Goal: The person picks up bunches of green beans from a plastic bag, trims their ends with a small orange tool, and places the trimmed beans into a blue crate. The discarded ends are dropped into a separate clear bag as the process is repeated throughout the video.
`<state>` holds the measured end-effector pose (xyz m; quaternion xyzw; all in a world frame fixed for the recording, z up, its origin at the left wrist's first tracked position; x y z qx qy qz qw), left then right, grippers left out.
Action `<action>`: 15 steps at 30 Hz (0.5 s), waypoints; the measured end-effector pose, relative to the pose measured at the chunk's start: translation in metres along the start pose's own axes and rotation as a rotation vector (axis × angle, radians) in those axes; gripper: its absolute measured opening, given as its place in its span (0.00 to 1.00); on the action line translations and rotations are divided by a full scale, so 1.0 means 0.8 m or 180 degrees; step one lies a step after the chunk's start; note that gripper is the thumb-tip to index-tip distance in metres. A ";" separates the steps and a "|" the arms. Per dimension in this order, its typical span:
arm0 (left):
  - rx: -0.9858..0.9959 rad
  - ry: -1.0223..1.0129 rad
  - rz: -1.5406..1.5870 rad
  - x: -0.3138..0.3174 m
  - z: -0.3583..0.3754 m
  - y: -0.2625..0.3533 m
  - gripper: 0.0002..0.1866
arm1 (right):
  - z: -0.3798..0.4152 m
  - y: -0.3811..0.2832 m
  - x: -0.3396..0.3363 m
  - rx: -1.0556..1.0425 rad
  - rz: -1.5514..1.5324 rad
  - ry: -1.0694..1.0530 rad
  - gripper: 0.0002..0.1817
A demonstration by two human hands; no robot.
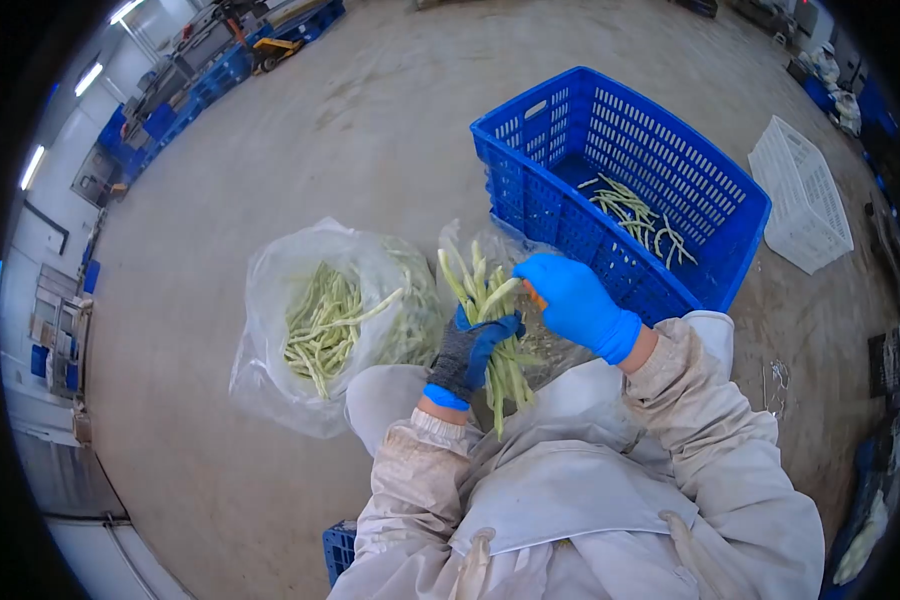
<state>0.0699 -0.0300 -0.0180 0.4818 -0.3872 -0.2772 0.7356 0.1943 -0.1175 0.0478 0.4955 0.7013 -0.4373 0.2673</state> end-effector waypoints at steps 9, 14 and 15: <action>0.0013 -0.0192 0.0005 -0.003 0.005 -0.004 0.23 | 0.010 0.053 -0.028 0.0565 -0.1428 0.0105 0.13; 0.0577 -0.0037 -0.1536 0.011 0.009 0.015 0.26 | 0.001 0.019 -0.029 0.0312 -0.1412 -0.0047 0.21; 0.0570 -0.0045 -0.1538 0.011 0.008 0.010 0.26 | -0.003 0.018 -0.028 0.0221 -0.1127 -0.0257 0.20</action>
Point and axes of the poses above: each hand's wrist, its own z-axis away from the middle knuckle, its own x-axis out of the palm, y = z × x, the point moved 4 cm from there along -z, towards the middle knuckle, and after that the axes turned 3 degrees about -y, right-handed, at the moved point
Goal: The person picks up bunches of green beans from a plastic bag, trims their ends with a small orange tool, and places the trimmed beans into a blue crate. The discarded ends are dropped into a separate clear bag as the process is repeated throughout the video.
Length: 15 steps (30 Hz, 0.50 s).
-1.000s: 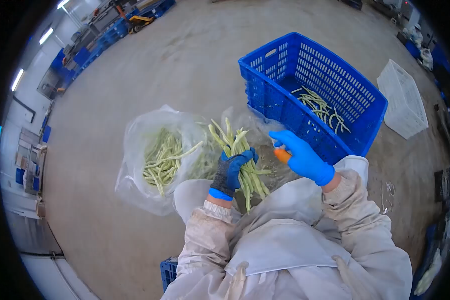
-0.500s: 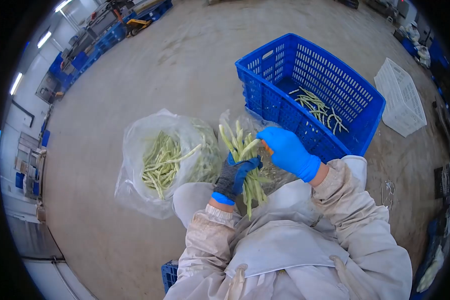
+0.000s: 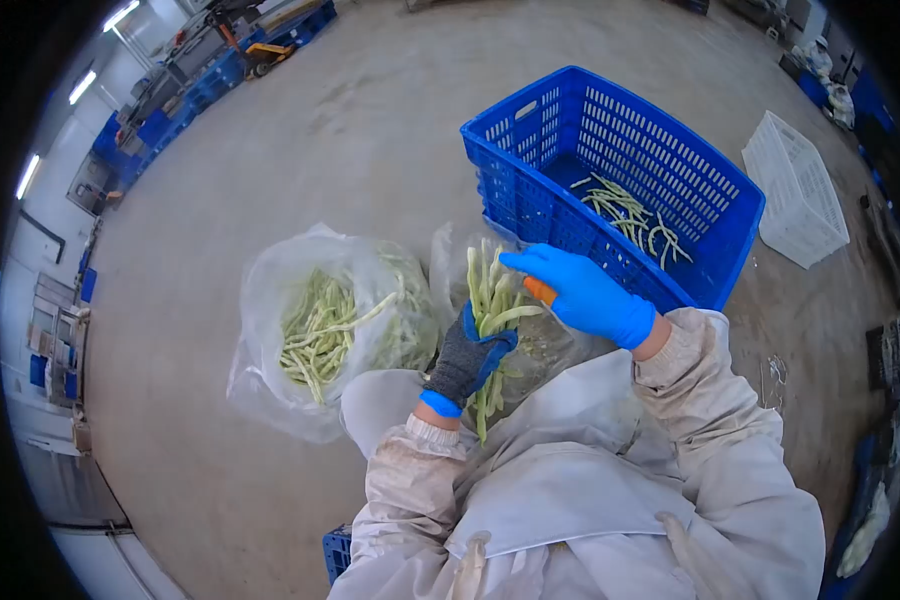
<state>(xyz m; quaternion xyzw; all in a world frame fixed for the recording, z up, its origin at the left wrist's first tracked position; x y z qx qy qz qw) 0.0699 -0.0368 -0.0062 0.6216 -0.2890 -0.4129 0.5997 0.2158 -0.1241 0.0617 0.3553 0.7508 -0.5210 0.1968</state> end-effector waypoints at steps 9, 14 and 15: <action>-0.0196 -0.0012 -0.0499 0.000 0.002 0.003 0.29 | 0.008 0.017 0.026 0.0046 0.1249 -0.0493 0.20; -0.0058 -0.0058 -0.0612 0.000 0.003 -0.003 0.32 | 0.024 0.080 -0.002 0.1006 -0.0788 0.0975 0.17; -0.0077 -0.0042 -0.0610 -0.001 0.005 -0.005 0.32 | 0.023 0.083 -0.009 0.0741 -0.0332 0.0840 0.17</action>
Point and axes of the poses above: each hand's wrist, its own z-axis away from the middle knuckle, its own x-axis out of the palm, y = z × x, the point moved 4 cm from there along -z, towards the middle knuckle, and after that the axes turned 3 degrees about -y, right-handed, at the moved point
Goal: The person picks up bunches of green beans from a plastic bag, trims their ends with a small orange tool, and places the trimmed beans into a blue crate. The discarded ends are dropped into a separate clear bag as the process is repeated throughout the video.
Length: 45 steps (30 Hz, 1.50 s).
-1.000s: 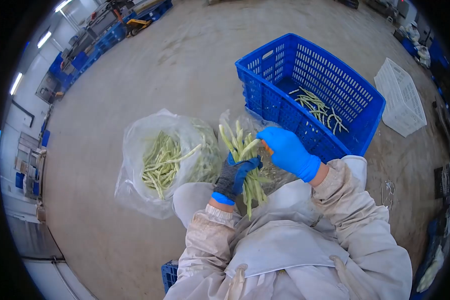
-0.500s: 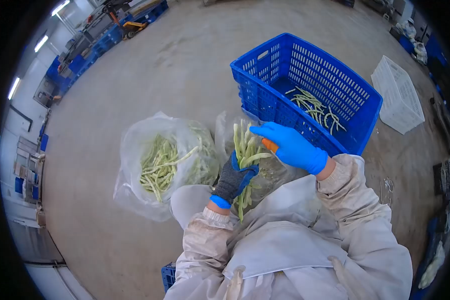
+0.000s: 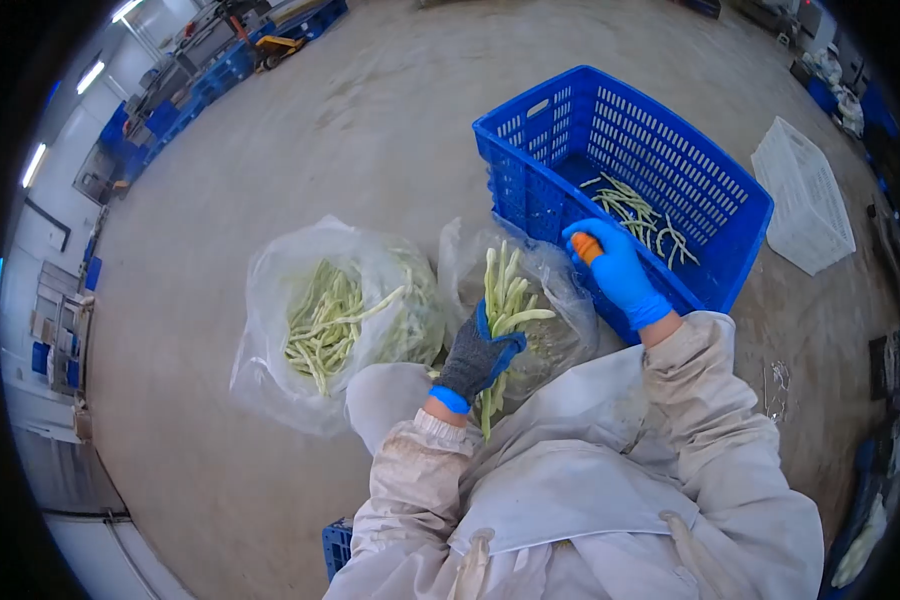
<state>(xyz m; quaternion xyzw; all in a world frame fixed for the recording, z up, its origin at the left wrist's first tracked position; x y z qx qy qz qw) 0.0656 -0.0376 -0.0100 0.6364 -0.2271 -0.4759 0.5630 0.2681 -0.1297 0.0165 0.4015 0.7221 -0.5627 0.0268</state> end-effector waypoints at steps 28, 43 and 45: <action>-0.0760 -0.0766 0.0068 0.032 -0.041 -0.052 0.28 | 0.044 -0.010 0.090 0.0210 0.0923 -0.0093 0.11; 0.0229 -0.0674 0.2020 0.012 -0.011 -0.011 0.17 | 0.019 -0.015 -0.008 0.0739 -0.0801 -0.0224 0.21; 0.0326 -0.0708 0.1283 0.009 -0.014 -0.013 0.19 | 0.008 -0.048 -0.009 0.0331 -0.0737 -0.0153 0.20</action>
Point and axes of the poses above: each hand's wrist, its own z-axis away from the middle knuckle, its own x-axis out of the palm, y = z × x, the point moved 4 cm from there along -z, towards the middle knuckle, and after that the axes turned 3 degrees about -y, right-handed, at the moved point
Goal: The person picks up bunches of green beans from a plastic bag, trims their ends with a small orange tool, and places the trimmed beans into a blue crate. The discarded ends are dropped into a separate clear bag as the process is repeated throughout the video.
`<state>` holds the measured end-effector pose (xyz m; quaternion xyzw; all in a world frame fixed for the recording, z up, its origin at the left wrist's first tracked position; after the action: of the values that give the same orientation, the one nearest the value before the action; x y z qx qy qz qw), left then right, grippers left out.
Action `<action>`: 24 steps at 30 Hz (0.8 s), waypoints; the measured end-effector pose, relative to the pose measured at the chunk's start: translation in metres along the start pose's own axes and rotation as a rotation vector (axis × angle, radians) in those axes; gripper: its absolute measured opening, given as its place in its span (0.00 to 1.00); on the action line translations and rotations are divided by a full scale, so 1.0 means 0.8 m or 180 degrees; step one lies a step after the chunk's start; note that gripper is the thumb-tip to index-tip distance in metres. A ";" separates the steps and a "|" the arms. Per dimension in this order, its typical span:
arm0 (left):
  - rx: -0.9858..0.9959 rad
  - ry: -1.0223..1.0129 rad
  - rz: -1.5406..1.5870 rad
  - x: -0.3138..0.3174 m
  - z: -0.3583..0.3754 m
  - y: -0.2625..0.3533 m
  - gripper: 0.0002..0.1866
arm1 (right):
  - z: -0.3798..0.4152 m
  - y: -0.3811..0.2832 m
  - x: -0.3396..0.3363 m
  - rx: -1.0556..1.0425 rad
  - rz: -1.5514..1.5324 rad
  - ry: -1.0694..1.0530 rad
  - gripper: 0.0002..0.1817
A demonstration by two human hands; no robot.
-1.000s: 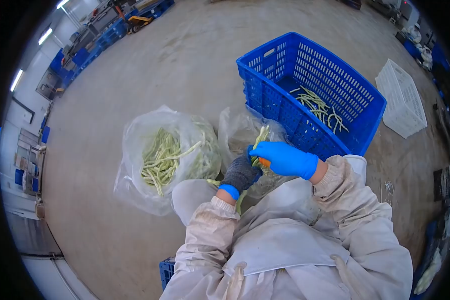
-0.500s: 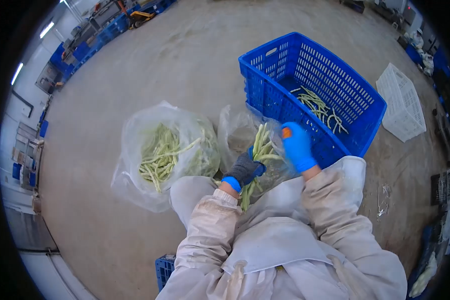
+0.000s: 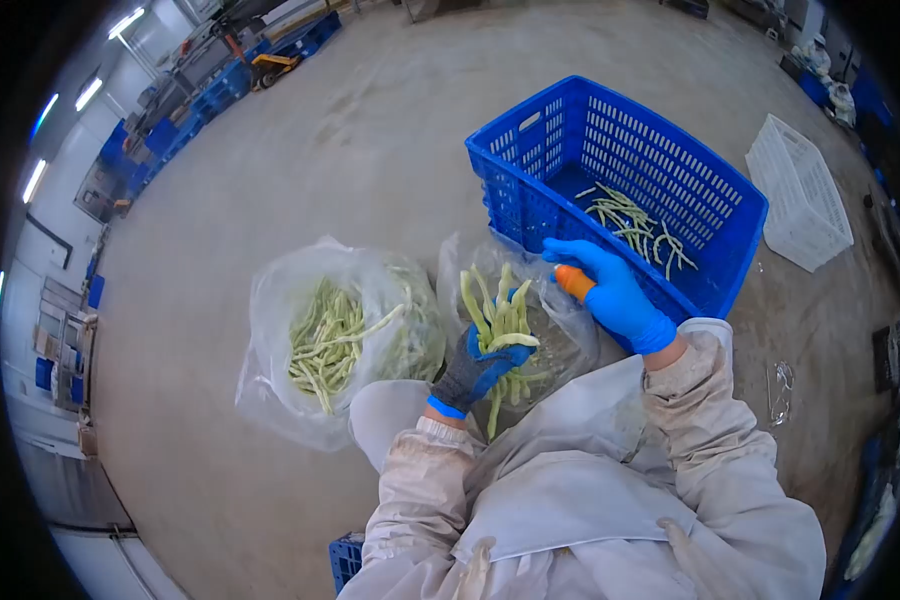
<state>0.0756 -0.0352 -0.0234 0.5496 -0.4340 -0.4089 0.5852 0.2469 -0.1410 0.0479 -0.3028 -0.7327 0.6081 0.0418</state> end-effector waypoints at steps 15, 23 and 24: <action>0.0004 -0.0062 -0.0649 -0.007 0.012 0.003 0.31 | -0.018 -0.041 0.025 -0.1406 0.2521 -0.1230 0.03; 0.0190 0.0144 -0.0207 -0.010 0.018 -0.002 0.38 | -0.024 0.022 -0.004 0.0590 -0.2397 0.0540 0.10; 0.0283 0.0160 0.0093 -0.012 0.018 0.003 0.39 | -0.026 0.012 -0.009 0.0400 -0.1156 0.0211 0.10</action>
<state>0.0591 -0.0303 -0.0211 0.5788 -0.4449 -0.3667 0.5768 0.2655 -0.1258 0.0468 -0.1823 -0.7340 0.6249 0.1937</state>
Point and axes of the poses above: each hand's wrist, its own z-axis away from the middle knuckle, its own x-axis out of the palm, y = z × x, the point moved 4 cm from there along -z, towards the middle knuckle, and after that the axes turned 3 degrees about -y, right-handed, at the moved point
